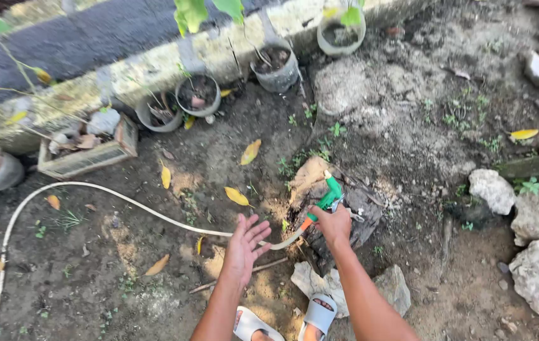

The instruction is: Watering various potted plants in an outdoor garden area using a hose with a spray nozzle.

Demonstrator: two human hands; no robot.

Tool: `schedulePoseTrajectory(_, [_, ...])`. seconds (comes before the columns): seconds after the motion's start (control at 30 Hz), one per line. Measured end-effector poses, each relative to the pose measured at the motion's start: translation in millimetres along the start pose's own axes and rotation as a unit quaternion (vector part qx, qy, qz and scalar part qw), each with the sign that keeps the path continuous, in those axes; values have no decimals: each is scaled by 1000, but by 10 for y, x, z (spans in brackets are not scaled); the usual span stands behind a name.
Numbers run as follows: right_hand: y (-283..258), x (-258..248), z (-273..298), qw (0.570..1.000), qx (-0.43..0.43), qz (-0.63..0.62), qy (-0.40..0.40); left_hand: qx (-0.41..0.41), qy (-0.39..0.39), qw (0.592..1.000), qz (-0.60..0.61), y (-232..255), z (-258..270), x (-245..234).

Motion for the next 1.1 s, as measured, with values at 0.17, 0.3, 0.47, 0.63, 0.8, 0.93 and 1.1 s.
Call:
schedulePoseTrajectory(0.17, [-398,-61,773,995,-47,-44,-76,62,19,988,-143,235,271,83])
schedulePoseTrajectory(0.3, [-590,10,1251,990,-90,-21,-107,238,24,933,-268,517,260,293])
schedulePoseTrajectory(0.47, [-1046,219,2020,967,-166,-89,-172,331,26,898,-288,1302,336,828])
schedulePoseTrajectory(0.63, [-1261,489,2233,963,-212,-33,-166,259,19,935,-240,1591,-138,994])
schedulePoseTrajectory(0.8, [-1664,959,2289,977,-210,14,-44,226,25,953,-200,1792,-363,928])
schedulePoseTrajectory(0.93, [-1904,1400,2340,977,-206,41,-20,236,8,948,-214,2271,-544,780])
schedulePoseTrajectory(1.1, [-2019,1981,2140,980,-194,39,17,235,3,952,-196,2627,-1053,604])
Point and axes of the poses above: each hand's wrist, its own z-axis away from the middle knuckle, its own x-axis out of the palm, y = z × x, the point moved 1 cm from there along -z, towards the middle knuckle, and after that the axes turned 11 degrees about x, right-handed, at the moved point
